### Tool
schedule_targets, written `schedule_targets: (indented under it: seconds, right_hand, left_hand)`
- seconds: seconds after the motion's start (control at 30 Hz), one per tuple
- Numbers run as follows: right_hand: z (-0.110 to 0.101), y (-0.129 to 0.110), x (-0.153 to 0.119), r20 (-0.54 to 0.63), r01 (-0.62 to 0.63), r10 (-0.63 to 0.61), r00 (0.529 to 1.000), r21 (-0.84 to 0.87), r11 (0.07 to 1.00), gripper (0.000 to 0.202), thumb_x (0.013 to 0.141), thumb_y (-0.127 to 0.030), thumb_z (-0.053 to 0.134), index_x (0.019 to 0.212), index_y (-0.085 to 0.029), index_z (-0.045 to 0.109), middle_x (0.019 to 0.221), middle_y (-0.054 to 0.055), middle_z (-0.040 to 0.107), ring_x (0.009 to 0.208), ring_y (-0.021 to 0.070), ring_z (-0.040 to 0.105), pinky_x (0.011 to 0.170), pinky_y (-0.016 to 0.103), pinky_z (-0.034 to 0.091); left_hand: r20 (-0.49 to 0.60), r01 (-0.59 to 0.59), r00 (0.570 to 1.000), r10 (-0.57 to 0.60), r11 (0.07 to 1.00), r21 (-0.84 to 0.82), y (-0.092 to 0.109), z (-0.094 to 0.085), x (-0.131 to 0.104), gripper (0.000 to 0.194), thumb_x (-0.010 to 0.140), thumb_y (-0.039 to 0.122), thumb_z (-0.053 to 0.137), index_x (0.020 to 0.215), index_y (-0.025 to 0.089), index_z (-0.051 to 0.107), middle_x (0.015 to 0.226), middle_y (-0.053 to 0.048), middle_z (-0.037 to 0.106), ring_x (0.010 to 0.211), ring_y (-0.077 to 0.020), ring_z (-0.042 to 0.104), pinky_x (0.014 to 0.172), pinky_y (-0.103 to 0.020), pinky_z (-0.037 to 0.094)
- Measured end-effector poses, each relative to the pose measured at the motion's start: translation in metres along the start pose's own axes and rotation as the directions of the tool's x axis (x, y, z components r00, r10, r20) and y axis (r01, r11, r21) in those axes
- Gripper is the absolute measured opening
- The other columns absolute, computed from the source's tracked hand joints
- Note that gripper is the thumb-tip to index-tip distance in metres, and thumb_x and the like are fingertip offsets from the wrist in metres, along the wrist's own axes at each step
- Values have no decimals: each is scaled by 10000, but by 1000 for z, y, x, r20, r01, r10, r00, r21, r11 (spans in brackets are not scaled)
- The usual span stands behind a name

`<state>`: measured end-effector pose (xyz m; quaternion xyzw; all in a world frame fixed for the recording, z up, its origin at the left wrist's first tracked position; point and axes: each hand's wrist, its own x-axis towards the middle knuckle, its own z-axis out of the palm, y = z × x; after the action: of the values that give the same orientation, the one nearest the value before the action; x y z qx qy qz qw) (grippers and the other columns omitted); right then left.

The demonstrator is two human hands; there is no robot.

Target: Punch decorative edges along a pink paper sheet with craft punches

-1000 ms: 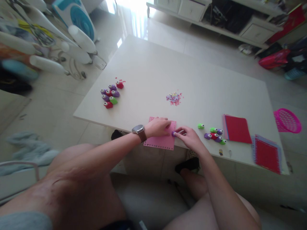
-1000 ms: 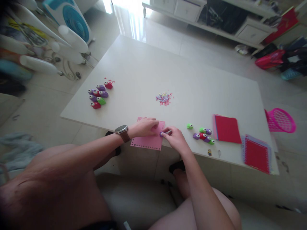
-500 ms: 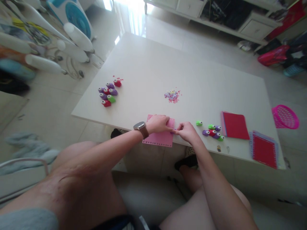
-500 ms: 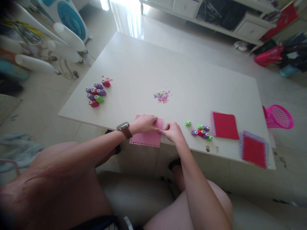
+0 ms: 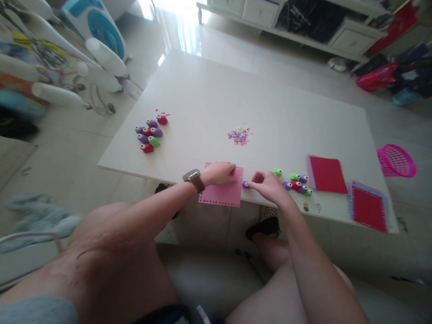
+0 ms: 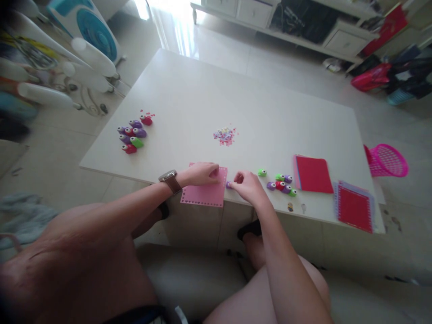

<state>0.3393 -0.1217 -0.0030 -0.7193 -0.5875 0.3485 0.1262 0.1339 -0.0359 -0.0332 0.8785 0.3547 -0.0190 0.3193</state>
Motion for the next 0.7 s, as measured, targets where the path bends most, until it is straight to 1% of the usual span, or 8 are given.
schedule_targets:
  seconds: [0.1, 0.17, 0.23, 0.37, 0.47, 0.57, 0.63, 0.7]
  right_hand:
    - [6, -2, -2, -22, 140, -141, 990, -58, 988, 202, 696, -216, 767, 872, -198, 670, 919, 33, 668, 808, 185, 599, 756, 306, 463]
    - [12, -3, -2, 13, 212, -211, 977, -112, 971, 188, 711, -115, 701, 876, -203, 677, 948, 41, 669, 862, 194, 600, 814, 316, 463]
    - [14, -4, -2, 38, 237, -234, 971, -160, 958, 179, 750, -69, 631, 856, -205, 676, 936, 44, 676, 884, 197, 596, 832, 318, 452]
    - [2, 1, -2, 7, 178, -183, 983, -269, 947, 142, 808, -108, 611, 893, -200, 677, 968, 52, 695, 923, 200, 597, 834, 308, 436]
    - [-12, 12, -3, -26, 78, -96, 995, -388, 918, 157, 797, -102, 610, 904, -199, 672, 994, 59, 704, 952, 211, 598, 844, 316, 423]
    - [-19, 20, -7, -36, -15, -1, 999, -458, 889, 179, 802, -96, 592, 919, -202, 677, 1035, 75, 717, 985, 237, 592, 830, 334, 412]
    - [-19, 17, -10, -46, -35, 15, 999, -461, 887, 216, 798, -106, 596, 966, -204, 689, 1091, 85, 720, 1062, 271, 569, 851, 358, 402]
    - [-15, 9, -12, -18, 12, -21, 1000, -392, 920, 286, 780, -118, 613, 1034, -222, 694, 1126, 71, 722, 1118, 288, 547, 903, 390, 387]
  left_hand:
    - [-10, -20, 1000, 21, 1000, 4, -1, 1, -2, 209, 842, 377, 574, 936, 196, 620, 992, -104, 723, 853, -249, 648, 681, -330, 407]
    - [-21, -30, 999, 30, 1000, 7, -2, 2, -3, 182, 827, 340, 578, 933, 198, 619, 983, -98, 721, 843, -245, 644, 677, -332, 407]
    - [-30, -32, 999, 32, 999, 13, -2, 2, -4, 167, 815, 305, 582, 940, 201, 623, 980, -89, 721, 848, -240, 644, 683, -330, 412]
    - [-21, -13, 1000, 14, 999, 41, -4, -2, -7, 165, 785, 269, 604, 933, 204, 634, 964, -72, 722, 842, -228, 641, 672, -322, 408]
    - [3, 4, 1000, -4, 999, 50, -5, -7, -10, 169, 761, 280, 628, 911, 204, 635, 929, -63, 717, 797, -216, 625, 634, -319, 380]
    - [15, 24, 1000, -24, 999, 48, -7, -10, -13, 156, 755, 274, 636, 895, 203, 639, 922, -61, 717, 779, -208, 617, 621, -318, 368]
    - [20, 34, 999, -35, 998, 45, -7, -10, -13, 164, 755, 275, 648, 901, 202, 645, 933, -62, 722, 786, -208, 621, 621, -316, 369]
    - [24, 39, 999, -40, 998, 40, -8, -10, -12, 188, 753, 290, 668, 919, 203, 651, 942, -61, 725, 798, -211, 624, 623, -314, 369]
